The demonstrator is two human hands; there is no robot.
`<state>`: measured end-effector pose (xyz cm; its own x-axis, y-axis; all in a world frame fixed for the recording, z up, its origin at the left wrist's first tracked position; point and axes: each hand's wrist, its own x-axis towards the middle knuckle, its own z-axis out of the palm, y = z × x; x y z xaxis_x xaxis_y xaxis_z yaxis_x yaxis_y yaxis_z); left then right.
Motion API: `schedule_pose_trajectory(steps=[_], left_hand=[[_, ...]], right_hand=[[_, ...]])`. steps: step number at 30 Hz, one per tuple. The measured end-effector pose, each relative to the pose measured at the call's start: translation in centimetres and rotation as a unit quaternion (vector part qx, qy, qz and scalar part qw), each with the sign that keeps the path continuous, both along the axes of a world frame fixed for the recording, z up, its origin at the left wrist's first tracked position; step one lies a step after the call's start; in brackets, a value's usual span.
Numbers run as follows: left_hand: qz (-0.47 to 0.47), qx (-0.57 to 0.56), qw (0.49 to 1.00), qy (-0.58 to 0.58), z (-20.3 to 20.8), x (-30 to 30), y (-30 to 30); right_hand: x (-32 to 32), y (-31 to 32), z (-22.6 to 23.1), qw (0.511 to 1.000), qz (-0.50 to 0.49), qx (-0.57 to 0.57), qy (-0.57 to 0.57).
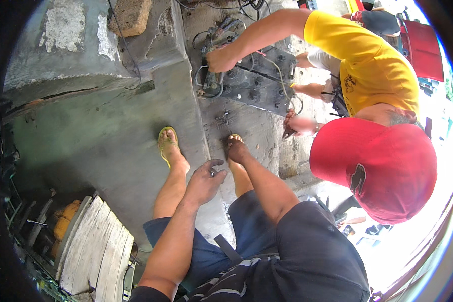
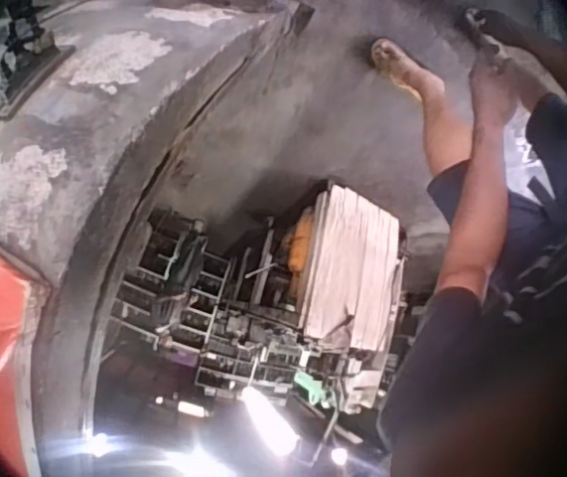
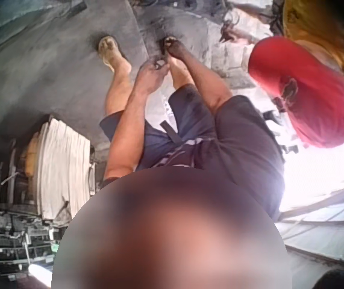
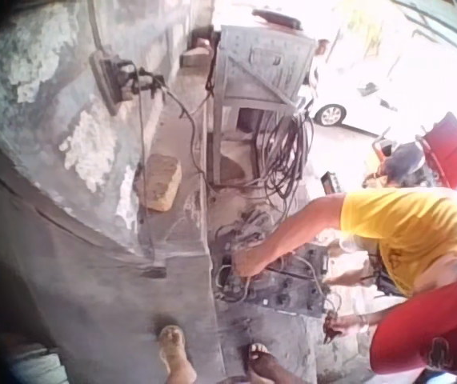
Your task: The person disassembles an alternator on a workbench, removes a circular component, and uses a screwdriver to adjust internal parts. They then retrieve a socket from a tool kit and walk to a car battery where another person is working.
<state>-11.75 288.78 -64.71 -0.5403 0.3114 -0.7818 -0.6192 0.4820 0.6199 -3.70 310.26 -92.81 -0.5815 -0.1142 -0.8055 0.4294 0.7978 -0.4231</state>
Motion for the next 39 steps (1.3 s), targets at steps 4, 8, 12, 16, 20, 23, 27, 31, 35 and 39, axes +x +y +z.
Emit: schedule_pose_trajectory(steps=[4, 8, 12, 16, 20, 23, 27, 31, 35, 39], left_hand=[[-0.01, -0.016, 1.0, -0.018, 0.3, -0.3, 0.4], [-0.017, -0.017, 0.998, -0.051, 0.4, -0.3, 0.5], [0.002, 0.001, 0.999, -0.032, 0.3, 0.2, 0.3], [0.003, 0.002, 1.0, -0.004, 0.1, 0.7, 0.1], [-0.008, 0.0, 1.0, -0.005, 0.3, 0.7, -0.1], [-0.007, 0.0, 1.0, -0.013, 0.5, 0.7, -0.2], [-0.012, 0.001, 1.0, 0.013, 0.5, 1.0, -0.3], [-0.026, 0.009, 0.999, 0.036, 0.6, 1.1, -0.3], [-0.039, 0.016, 0.999, 0.034, 0.8, 1.0, -0.3], [-0.055, 0.028, 0.996, 0.062, 0.7, 1.0, -0.4]], right_hand=[[-1.7, -0.2, 3.2, 1.0, -0.027, -0.008, 0.006], [-1.5, -0.6, 3.9, 0.996, -0.081, 0.018, -0.015], [-0.6, -0.7, 3.3, 0.996, -0.083, 0.024, -0.015], [-0.3, -0.3, 3.3, 0.995, -0.097, 0.027, -0.029], [-0.9, -0.5, 3.5, 0.999, 0.008, 0.029, -0.026], [-1.6, -1.1, 3.0, 0.998, -0.035, 0.04, -0.04], [-2.4, -2.0, 2.3, 0.998, -0.056, 0.034, -0.023], [-2.7, -2.8, 2.8, 0.998, -0.04, 0.046, -0.027], [-2.9, -3.4, 3.6, 0.998, -0.044, 0.041, -0.02], [-3.5, -3.5, 2.9, 0.998, -0.038, 0.029, 0.034]])
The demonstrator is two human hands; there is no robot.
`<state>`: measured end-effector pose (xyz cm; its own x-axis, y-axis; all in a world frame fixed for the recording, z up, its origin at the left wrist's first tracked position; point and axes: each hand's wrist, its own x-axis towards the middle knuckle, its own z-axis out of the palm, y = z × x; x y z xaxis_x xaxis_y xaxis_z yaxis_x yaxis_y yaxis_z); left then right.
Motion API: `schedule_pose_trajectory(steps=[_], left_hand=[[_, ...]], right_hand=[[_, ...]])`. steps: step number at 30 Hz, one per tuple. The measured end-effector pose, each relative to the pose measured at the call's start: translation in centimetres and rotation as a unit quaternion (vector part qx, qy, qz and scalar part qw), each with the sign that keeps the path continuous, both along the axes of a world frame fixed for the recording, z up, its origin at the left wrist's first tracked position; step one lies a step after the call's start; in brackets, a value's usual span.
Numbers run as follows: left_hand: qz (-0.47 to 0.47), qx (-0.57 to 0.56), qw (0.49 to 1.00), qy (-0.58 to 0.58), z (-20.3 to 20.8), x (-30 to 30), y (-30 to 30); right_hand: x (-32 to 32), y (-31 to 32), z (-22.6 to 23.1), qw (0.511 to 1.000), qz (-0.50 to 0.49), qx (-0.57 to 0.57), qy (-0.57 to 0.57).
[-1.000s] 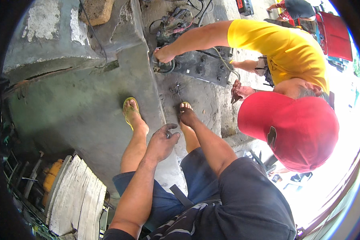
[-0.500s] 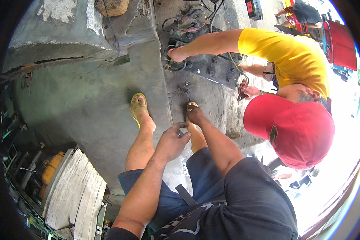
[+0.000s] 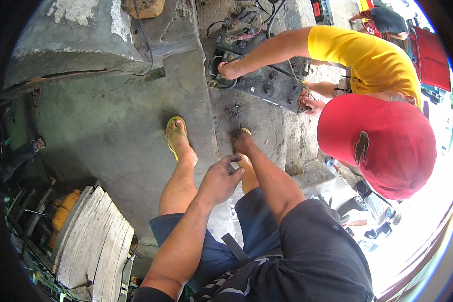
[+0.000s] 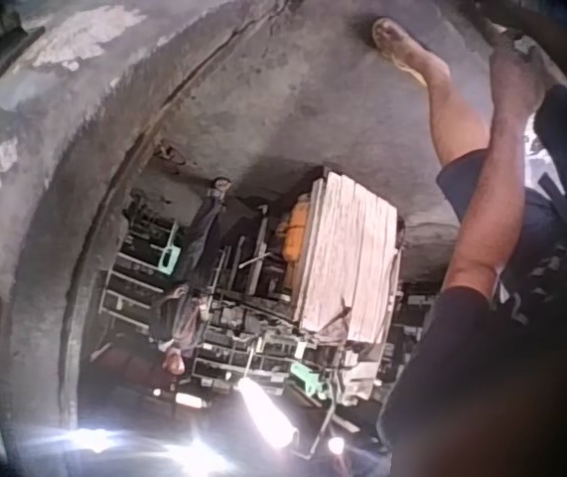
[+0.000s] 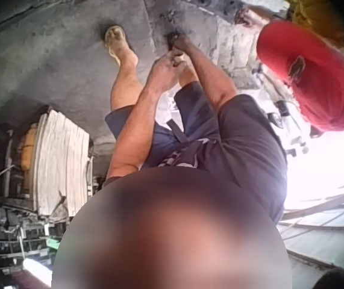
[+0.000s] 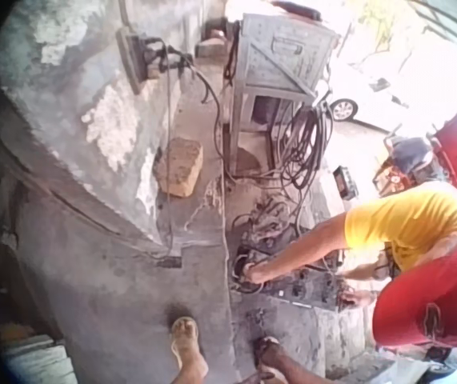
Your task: The person disassembles an alternator on a workbench, removes a circular component, and uses a screwdriver to adjust internal parts. They then retrieve a socket from a tool kit and walk to a car battery where another person is working.
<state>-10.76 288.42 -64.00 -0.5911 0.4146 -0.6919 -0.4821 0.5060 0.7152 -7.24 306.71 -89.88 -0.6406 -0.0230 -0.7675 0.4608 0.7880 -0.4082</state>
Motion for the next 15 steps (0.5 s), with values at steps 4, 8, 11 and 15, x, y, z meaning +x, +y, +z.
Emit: schedule_pose_trajectory(steps=[4, 8, 11, 15], left_hand=[[-0.008, 0.001, 0.999, 0.034, -0.3, 0.2, 0.1], [-0.025, -0.009, 0.999, 0.03, -0.4, -0.2, 0.7], [0.009, -0.023, 0.999, -0.039, -0.2, -0.8, 1.6], [-0.018, -0.034, 0.998, -0.058, 0.4, -1.1, 2.9]], right_hand=[[-2.1, 0.3, -1.5, 1.0, -0.015, 0.011, -0.013], [-5.2, 0.5, -1.8, 0.999, -0.035, 0.011, -0.036], [-7.0, 0.4, -1.1, 0.999, -0.021, 0.028, -0.01], [-7.0, 0.3, -0.4, 0.995, -0.096, 0.022, -0.011]])
